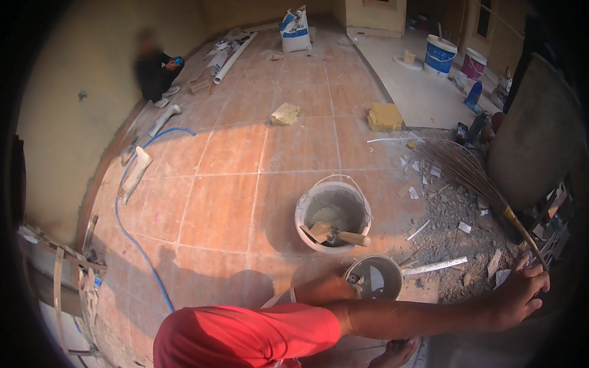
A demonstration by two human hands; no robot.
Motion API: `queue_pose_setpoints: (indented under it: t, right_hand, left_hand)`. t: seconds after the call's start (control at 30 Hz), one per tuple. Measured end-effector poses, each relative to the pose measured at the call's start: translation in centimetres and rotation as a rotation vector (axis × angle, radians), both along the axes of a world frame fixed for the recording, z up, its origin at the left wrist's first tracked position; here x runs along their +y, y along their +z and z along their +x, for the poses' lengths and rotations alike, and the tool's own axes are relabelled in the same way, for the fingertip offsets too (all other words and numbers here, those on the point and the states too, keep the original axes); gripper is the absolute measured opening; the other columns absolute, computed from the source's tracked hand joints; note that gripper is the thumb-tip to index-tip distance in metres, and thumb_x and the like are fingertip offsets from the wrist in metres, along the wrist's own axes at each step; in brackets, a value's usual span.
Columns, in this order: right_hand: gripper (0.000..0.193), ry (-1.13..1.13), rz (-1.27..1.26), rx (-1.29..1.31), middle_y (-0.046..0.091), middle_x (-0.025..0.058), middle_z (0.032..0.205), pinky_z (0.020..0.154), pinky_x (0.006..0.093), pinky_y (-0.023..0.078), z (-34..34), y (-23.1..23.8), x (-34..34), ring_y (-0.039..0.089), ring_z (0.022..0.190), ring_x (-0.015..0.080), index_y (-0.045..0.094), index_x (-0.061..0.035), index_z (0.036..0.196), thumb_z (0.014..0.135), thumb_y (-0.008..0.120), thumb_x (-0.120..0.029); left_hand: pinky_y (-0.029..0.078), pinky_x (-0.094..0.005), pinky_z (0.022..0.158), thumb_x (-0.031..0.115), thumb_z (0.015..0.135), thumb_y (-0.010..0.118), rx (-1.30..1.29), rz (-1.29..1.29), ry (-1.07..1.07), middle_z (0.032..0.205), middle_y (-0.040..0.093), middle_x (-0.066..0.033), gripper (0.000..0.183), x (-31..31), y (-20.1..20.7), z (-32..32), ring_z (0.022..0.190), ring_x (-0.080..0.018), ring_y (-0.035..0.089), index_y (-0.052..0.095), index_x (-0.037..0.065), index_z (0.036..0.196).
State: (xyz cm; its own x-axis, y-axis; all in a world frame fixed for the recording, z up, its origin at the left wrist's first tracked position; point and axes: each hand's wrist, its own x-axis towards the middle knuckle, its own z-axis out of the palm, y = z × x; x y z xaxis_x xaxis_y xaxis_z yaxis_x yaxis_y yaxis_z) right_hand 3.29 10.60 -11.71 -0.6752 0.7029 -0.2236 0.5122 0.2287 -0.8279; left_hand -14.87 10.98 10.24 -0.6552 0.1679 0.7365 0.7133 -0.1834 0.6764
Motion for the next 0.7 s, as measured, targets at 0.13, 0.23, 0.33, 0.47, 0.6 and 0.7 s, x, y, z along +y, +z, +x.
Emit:
queue_pose_setpoints:
  t: [0.13,0.23,0.33,0.47,0.6,0.7]
  right_hand:
    - [0.053,-0.013,-0.572,0.422,0.061,0.0124,0.120,0.083,0.0363,0.049,1.3,-2.3,1.3,0.061,0.103,0.0239,0.053,-0.0003,0.131,0.095,0.056,-0.039]
    - [0.050,0.074,-0.375,0.398,0.061,0.0131,0.119,0.086,0.0369,0.051,1.3,-1.5,1.1,0.062,0.103,0.0224,0.053,0.0041,0.127,0.097,0.054,-0.037]
    - [0.032,-0.042,-0.452,0.326,0.059,0.0044,0.095,0.065,0.0299,0.048,0.9,-2.0,1.8,0.057,0.080,0.0129,0.057,-0.0012,0.117,0.097,0.053,-0.026]
    - [0.048,-0.246,-0.625,0.415,0.062,0.0063,0.101,0.070,0.0345,0.056,2.0,-2.3,3.1,0.065,0.081,0.0163,0.046,-0.0010,0.133,0.096,0.059,-0.030]
    - [0.051,-0.294,-0.622,0.450,0.062,0.0060,0.106,0.072,0.0359,0.056,3.9,-4.4,5.4,0.065,0.087,0.0182,0.044,-0.0014,0.137,0.099,0.056,-0.033]
    - [0.047,-0.263,-0.481,0.309,0.063,0.0070,0.109,0.077,0.0367,0.054,3.0,-1.4,3.7,0.065,0.092,0.0185,0.047,-0.0028,0.136,0.099,0.053,-0.032]
  left_hand:
    - [0.029,-0.0557,0.108,0.011,0.085,0.064,-0.122,0.039,-0.129,0.103,0.057,-0.0182,0.030,-0.9,1.6,1.8,0.114,-0.0377,0.053,0.055,0.001,0.112]
    - [0.045,-0.0485,0.094,0.023,0.090,0.058,-0.310,-0.089,-0.373,0.117,0.060,-0.0238,0.032,-5.4,4.9,2.7,0.114,-0.0374,0.055,0.064,0.000,0.112]
    - [0.039,-0.0462,0.095,-0.004,0.078,0.063,-0.145,0.122,-0.035,0.074,0.054,-0.0073,0.028,-0.9,1.6,0.8,0.080,-0.0280,0.058,0.053,0.005,0.103]
    - [0.046,-0.0389,0.081,-0.004,0.078,0.063,-0.269,0.104,-0.178,0.065,0.054,-0.0046,0.028,0.8,1.2,1.0,0.063,-0.0209,0.055,0.059,0.004,0.104]
    - [0.049,-0.0376,0.079,-0.002,0.079,0.061,-0.388,0.077,-0.314,0.064,0.057,-0.0059,0.028,1.8,0.8,1.4,0.066,-0.0216,0.059,0.062,0.002,0.107]
    - [0.046,-0.0376,0.086,0.003,0.081,0.061,-0.432,0.049,-0.367,0.065,0.059,-0.0049,0.027,2.8,0.1,1.6,0.067,-0.0204,0.060,0.063,0.003,0.108]
